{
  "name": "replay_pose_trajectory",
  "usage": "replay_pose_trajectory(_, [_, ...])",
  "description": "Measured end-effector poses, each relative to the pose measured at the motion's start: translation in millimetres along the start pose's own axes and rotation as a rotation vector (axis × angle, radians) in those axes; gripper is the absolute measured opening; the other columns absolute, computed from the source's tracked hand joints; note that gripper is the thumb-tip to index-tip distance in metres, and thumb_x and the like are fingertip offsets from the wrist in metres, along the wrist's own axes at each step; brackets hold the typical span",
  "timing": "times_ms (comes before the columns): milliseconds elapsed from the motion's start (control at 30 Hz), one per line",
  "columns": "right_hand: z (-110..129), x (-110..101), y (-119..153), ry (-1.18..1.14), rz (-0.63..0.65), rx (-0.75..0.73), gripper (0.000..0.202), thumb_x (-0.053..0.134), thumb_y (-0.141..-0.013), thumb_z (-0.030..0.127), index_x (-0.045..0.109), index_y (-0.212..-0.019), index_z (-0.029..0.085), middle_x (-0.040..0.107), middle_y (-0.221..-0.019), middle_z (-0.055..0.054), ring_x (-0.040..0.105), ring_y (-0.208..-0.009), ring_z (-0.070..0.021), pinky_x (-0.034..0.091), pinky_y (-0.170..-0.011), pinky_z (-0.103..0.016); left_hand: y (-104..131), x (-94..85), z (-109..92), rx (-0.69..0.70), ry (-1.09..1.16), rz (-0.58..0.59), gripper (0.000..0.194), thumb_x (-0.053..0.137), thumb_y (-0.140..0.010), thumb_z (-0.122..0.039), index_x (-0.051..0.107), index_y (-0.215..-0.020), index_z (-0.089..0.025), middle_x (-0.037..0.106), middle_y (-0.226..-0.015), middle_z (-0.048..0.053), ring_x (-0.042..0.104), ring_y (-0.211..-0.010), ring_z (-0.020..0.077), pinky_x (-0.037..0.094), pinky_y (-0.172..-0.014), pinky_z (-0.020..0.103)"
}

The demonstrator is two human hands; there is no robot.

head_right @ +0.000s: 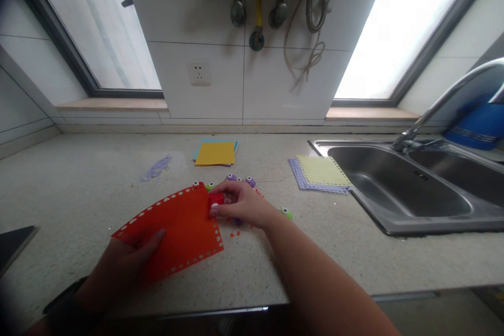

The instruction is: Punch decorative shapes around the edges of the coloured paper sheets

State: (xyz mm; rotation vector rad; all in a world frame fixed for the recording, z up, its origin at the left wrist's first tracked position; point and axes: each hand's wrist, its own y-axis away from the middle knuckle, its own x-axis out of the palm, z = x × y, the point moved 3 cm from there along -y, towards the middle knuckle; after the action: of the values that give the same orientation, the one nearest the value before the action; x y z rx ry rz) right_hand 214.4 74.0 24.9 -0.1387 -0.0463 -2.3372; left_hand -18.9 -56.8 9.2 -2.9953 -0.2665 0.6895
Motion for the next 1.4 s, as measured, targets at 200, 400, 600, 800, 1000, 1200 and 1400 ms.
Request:
replay_pose_trajectory(200, [1.1,-0.3,0.3,0.055,0.012,0.015,0.044,0.091,-0.065,0.034,0.072,-0.102,0.018,0.062,-0.078,0.003,0.058,-0.067,-0.0082,0.048,-0.062,-0.021,-1.0,-0.8,2.2,0.005,-0.014,-0.038,0.031,0.065,-0.088,-0.045,0.079,-0.101,-0.02,0.081,-0.106,0.006,0.076,-0.096,0.0274,0.059,-0.093,0.037])
replay_pose_trajectory(400, [-1.3,-2.1,0.3,0.104,0.019,0.028,0.045,0.09,-0.066,0.036,0.073,-0.103,0.018,0.061,-0.075,0.003,0.057,-0.064,-0.0085,0.048,-0.06,-0.022,-1.6,-1.1,1.7,0.013,0.023,-0.041,0.032,0.066,-0.087,-0.046,0.079,-0.1,-0.02,0.081,-0.105,0.007,0.077,-0.096,0.0281,0.06,-0.092,0.036])
replay_pose_trajectory(600, [1.1,-1.7,0.9,0.134,0.031,-0.019,0.044,0.088,-0.069,0.035,0.072,-0.106,0.018,0.066,-0.081,0.0,0.063,-0.071,-0.0107,0.052,-0.065,-0.024,-2.1,-2.4,2.1,0.005,0.022,-0.07,0.032,0.068,-0.086,-0.046,0.079,-0.1,-0.019,0.081,-0.106,0.008,0.076,-0.098,0.0285,0.059,-0.094,0.037])
replay_pose_trajectory(800, [0.3,-0.5,1.6,0.187,0.055,-0.032,0.04,0.087,-0.07,0.036,0.072,-0.103,0.018,0.068,-0.083,-0.001,0.065,-0.075,-0.0131,0.055,-0.068,-0.027,-1.2,-3.3,0.3,-0.028,0.035,-0.094,0.034,0.068,-0.085,-0.048,0.079,-0.099,-0.019,0.081,-0.103,0.007,0.076,-0.099,0.0307,0.06,-0.093,0.04])
replay_pose_trajectory(1000, [-0.9,-2.8,0.6,0.223,0.03,-0.041,0.041,0.087,-0.072,0.037,0.071,-0.105,0.018,0.07,-0.086,-0.003,0.065,-0.075,-0.0138,0.055,-0.07,-0.028,-0.1,-1.9,3.5,-0.053,0.047,-0.068,0.034,0.068,-0.085,-0.048,0.078,-0.1,-0.019,0.081,-0.106,0.007,0.074,-0.104,0.0301,0.058,-0.096,0.039])
replay_pose_trajectory(1200, [1.9,-0.9,0.6,0.194,0.022,-0.022,0.043,0.088,-0.07,0.037,0.07,-0.105,0.018,0.064,-0.076,0.002,0.057,-0.064,-0.01,0.047,-0.059,-0.023,0.4,-1.1,2.6,-0.063,0.052,-0.078,0.038,0.068,-0.083,-0.052,0.078,-0.098,-0.019,0.081,-0.103,0.008,0.075,-0.1,0.031,0.06,-0.094,0.041])
replay_pose_trajectory(1400, [2.5,1.8,0.7,0.163,0.029,0.001,0.041,0.087,-0.071,0.039,0.07,-0.102,0.018,0.059,-0.073,0.003,0.051,-0.062,-0.0087,0.04,-0.054,-0.021,0.6,-2.0,1.7,-0.039,0.031,-0.04,0.037,0.067,-0.084,-0.052,0.078,-0.099,-0.02,0.081,-0.103,0.007,0.075,-0.1,0.0315,0.06,-0.093,0.042])
